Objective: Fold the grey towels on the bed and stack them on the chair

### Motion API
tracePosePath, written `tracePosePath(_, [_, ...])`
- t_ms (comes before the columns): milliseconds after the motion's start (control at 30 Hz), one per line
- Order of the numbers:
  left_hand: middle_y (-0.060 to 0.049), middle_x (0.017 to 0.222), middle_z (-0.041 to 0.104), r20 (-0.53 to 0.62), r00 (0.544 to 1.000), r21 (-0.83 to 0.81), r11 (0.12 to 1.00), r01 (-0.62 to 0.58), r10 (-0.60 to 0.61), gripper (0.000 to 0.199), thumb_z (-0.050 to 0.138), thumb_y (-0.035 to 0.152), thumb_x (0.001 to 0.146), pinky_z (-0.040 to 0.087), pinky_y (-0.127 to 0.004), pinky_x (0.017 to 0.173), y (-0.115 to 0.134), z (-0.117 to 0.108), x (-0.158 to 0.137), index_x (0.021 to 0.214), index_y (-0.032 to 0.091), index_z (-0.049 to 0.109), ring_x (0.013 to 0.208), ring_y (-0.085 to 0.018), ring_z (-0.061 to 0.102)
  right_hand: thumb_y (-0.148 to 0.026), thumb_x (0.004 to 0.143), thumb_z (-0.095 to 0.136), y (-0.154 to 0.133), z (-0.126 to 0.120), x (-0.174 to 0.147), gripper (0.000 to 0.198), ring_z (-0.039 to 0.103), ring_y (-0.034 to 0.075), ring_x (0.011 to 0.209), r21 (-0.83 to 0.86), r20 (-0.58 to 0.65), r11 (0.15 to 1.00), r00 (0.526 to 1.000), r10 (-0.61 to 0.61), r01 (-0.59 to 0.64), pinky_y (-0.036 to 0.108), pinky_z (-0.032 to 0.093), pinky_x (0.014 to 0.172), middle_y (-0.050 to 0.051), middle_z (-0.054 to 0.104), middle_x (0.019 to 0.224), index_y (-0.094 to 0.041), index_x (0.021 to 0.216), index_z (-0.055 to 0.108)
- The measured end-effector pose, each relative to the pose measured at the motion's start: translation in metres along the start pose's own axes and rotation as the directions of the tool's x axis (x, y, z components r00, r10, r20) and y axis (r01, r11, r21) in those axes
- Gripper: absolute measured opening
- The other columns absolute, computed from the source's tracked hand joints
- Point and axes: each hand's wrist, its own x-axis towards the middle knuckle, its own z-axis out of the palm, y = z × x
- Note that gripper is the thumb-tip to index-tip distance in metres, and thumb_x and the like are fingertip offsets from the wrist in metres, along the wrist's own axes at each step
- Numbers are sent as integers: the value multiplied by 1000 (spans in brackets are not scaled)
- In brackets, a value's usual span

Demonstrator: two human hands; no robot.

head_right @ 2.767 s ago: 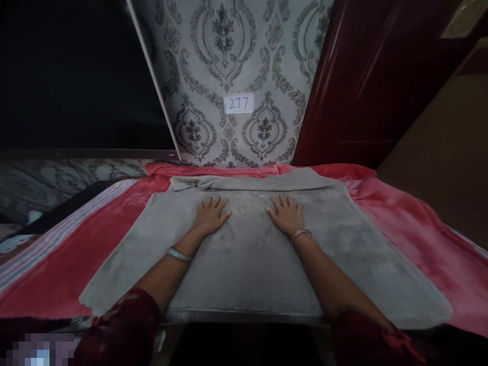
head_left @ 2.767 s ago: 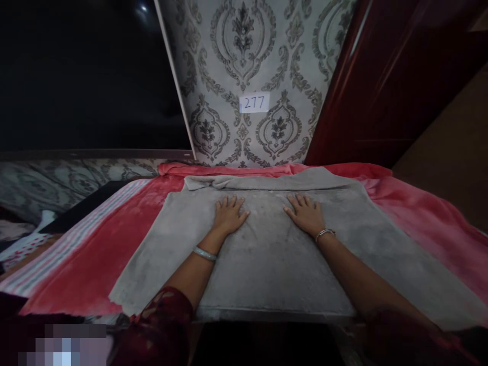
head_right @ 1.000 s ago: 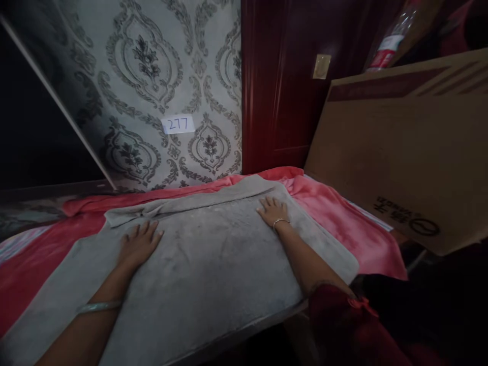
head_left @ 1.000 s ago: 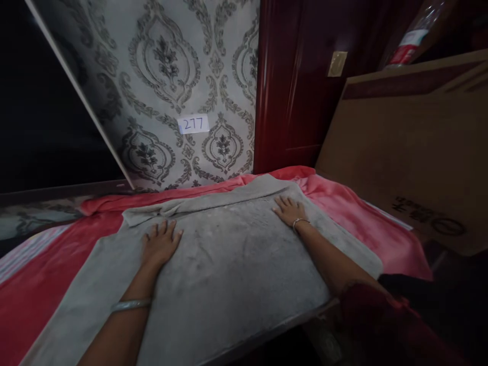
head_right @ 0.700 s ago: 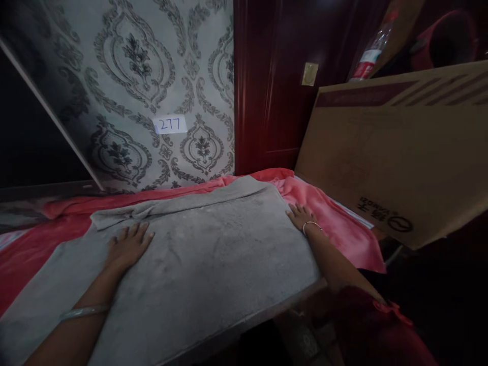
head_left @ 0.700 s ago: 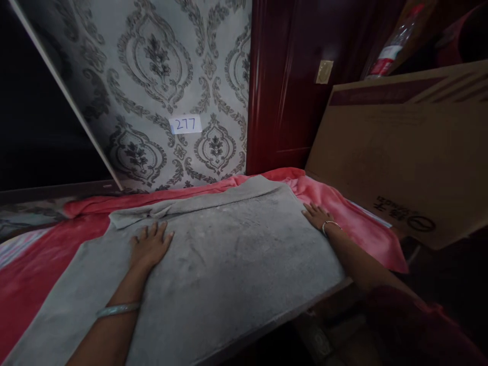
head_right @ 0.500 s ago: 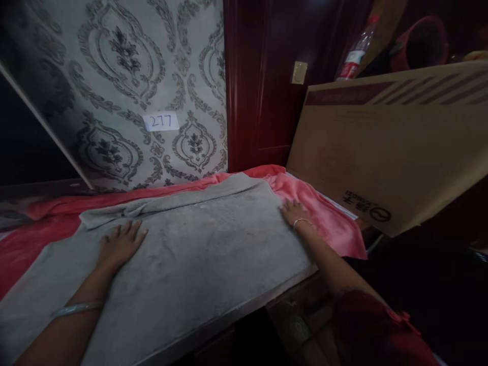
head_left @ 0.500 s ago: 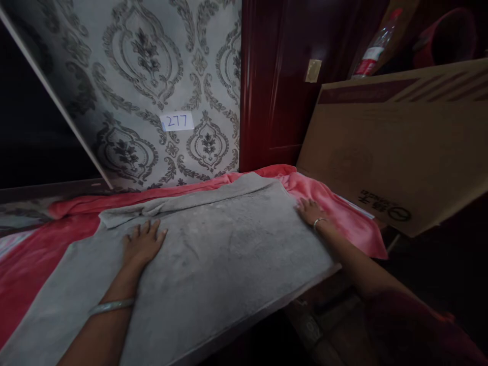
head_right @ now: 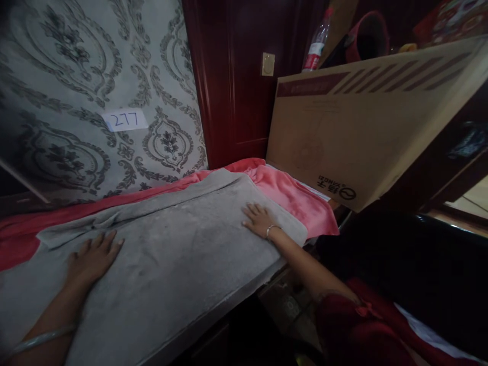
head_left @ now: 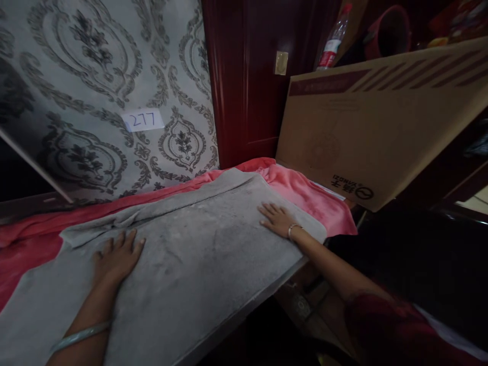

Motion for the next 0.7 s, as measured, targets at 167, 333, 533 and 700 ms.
tracePosePath(167, [-16,164,31,-9,1000,1,1000,-1,1,69,19,51,99,27,-68,116,0,2,0,157,18,37,150,-42,26,-56,103,24,78,-1,-26,67,20,28,154,-1,46,940,939,342,-342,54,23,121,8,20,169,-26,163,26])
tracePosePath(333, [-13,166,28,37,999,21,999,31,-32,67,21,51,101,24,-63,118,7,-3,-10,158,18,35,152,-39,23,-54,102,26,77,-1,-20,66,22,31,153,-41,-64,898,898,434,-437,57,31,117,13,24,167,-21,159,33])
tracePosePath(533, [-10,168,26,39,998,-7,999,43,-42,67,26,53,100,21,-61,120,7,-3,-18,159,23,32,153,-38,20,-46,100,38,-74,-5,28,63,27,27,152,16,-164,973,961,-222,228,45,29,121,13,31,164,-18,157,39])
tracePosePath(700, [-4,168,24,12,1000,-37,999,-14,14,67,31,59,98,20,-65,119,1,3,-20,159,30,33,152,-43,20,-48,101,40,-233,-18,55,64,24,28,153,85,-115,834,837,-536,546,42,25,122,12,25,167,-18,158,37])
